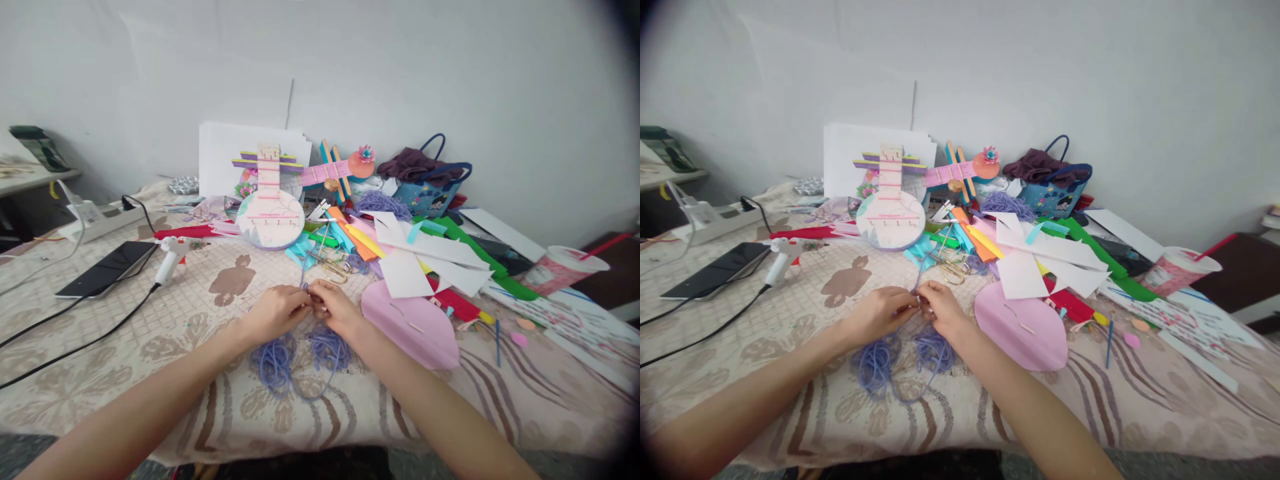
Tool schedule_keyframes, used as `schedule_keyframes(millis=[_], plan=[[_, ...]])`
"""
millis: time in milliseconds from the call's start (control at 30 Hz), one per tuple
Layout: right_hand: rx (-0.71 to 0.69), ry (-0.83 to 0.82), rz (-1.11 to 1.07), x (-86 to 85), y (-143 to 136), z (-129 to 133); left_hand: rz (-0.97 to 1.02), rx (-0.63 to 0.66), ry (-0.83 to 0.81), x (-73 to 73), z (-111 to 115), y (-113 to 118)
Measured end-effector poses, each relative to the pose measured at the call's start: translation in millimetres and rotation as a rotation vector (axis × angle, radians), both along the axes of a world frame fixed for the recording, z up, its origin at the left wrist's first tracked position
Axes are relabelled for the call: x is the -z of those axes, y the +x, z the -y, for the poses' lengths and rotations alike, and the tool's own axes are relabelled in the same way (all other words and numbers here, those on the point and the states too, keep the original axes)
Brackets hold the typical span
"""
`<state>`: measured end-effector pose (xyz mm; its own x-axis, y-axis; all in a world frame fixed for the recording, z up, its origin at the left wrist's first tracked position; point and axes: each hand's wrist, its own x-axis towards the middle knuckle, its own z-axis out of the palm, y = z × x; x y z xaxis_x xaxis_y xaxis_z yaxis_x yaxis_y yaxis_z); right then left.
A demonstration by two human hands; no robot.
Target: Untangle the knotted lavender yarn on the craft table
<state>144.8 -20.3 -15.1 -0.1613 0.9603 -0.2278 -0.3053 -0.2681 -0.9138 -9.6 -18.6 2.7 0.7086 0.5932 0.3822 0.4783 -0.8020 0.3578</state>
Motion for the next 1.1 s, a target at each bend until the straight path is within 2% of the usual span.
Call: schedule_keyframes(millis=[67, 167, 300, 367, 433, 500, 567, 600, 667, 733, 833, 900, 967, 1033, 1100], plan=[[-0.033, -0.076, -0.096, -2.1, 0, 0, -0.073, 0.035, 0.078, 1.3, -1, -1], [-0.054, -0.114, -0.120, -2.9, 0, 0, -0.126, 0.046, 0.112, 3.0, -4, -3], [-0.075, -0.112, -0.116, -2.2, -1, 0, -0.123, 0.061, 0.064, 3.0, -4, -3], [-0.082, -0.108, -0.123, -2.2, -1, 0, -0.042, 0.047, 0.026, 0.1, -5, -4], [-0.076, -0.100, -0.136, -2.5, 1, -1, 0.112, -0.050, 0.010, -5.5, -10, -9], [-0.059, -0.085, -0.150, -2.5, 2, -2, 0.264, -0.227, 0.000, -13.3, -19, -20], [-0.043, -0.073, -0.154, -1.8, 4, -4, 0.276, -0.344, -0.070, -21.2, -30, -36], [-0.038, -0.070, -0.151, -1.3, 5, -5, 0.196, -0.318, -0.146, -24.4, -34, -44], [-0.034, -0.066, -0.135, -0.3, 5, -6, -0.025, -0.148, -0.303, -27.8, -41, -57], [-0.030, -0.062, -0.116, 0.3, 5, -6, -0.212, -0.007, -0.367, -26.9, -44, -63], [-0.032, -0.052, -0.106, -0.2, 5, -6, -0.338, -0.015, -0.337, -22.0, -46, -62], [-0.031, -0.045, -0.103, -1.1, 5, -5, -0.292, -0.032, -0.376, -22.8, -47, -61], [-0.032, -0.030, -0.097, -2.1, 5, -5, -0.111, 0.027, -0.509, -30.2, -47, -62], [-0.053, -0.009, -0.098, -2.8, 4, -4, 0.089, 0.165, -0.690, -41.6, -42, -61], [-0.093, 0.007, -0.100, -3.3, 4, -4, 0.141, 0.349, -0.870, -50.3, -33, -57]])
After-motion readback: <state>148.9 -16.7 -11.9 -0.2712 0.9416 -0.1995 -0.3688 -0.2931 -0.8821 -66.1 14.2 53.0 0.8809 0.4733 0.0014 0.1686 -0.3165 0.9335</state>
